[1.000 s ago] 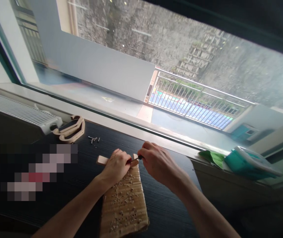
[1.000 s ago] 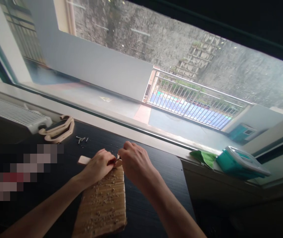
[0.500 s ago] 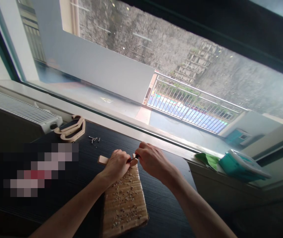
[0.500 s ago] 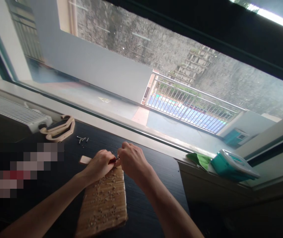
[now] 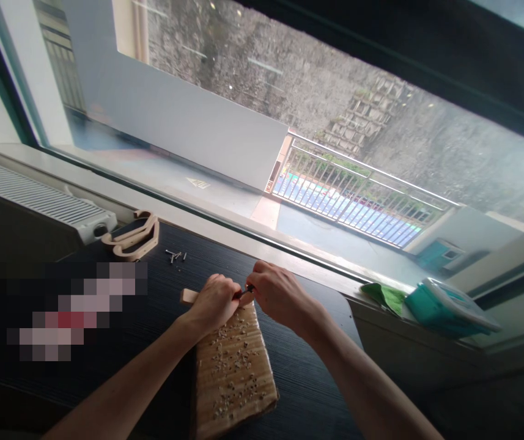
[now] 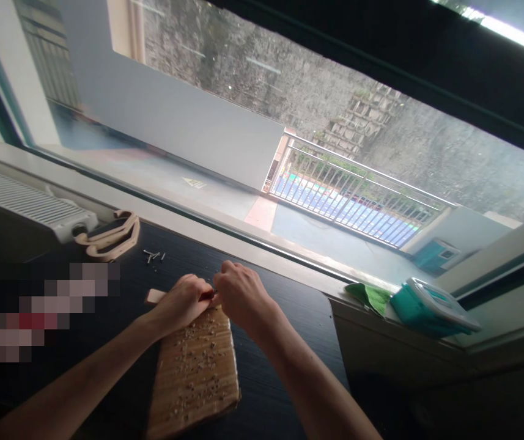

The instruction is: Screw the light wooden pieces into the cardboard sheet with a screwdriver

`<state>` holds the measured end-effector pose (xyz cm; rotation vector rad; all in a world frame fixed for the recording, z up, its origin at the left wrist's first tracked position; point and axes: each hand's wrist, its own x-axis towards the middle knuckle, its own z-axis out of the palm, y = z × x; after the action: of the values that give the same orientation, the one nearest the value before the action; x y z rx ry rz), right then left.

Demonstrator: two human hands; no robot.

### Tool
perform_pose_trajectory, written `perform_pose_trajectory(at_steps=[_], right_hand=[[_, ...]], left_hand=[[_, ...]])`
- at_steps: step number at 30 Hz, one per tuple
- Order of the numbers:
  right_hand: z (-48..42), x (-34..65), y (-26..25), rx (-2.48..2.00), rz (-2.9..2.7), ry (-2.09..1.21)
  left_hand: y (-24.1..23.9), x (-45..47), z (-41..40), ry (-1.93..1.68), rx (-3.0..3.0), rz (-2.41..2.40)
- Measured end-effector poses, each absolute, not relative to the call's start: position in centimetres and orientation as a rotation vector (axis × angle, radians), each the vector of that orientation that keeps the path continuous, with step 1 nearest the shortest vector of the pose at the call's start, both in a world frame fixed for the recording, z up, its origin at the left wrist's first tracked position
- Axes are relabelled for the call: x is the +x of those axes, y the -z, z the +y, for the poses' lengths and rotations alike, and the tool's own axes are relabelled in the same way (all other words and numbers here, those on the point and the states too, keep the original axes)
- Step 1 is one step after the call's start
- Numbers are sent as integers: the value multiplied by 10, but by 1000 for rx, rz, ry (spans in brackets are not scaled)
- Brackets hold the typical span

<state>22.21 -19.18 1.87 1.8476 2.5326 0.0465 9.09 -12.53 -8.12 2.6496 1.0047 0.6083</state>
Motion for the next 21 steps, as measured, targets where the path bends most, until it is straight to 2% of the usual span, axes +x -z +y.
perform_pose_trajectory(at_steps=[11,21], right_hand=[[-181,216,-19,1723,2584,-98],[-176,207,-36,1626,2500,-3]], left_hand=[[74,83,-122,-499,2636,1119],[75,81,-119,-421,2561,1116]])
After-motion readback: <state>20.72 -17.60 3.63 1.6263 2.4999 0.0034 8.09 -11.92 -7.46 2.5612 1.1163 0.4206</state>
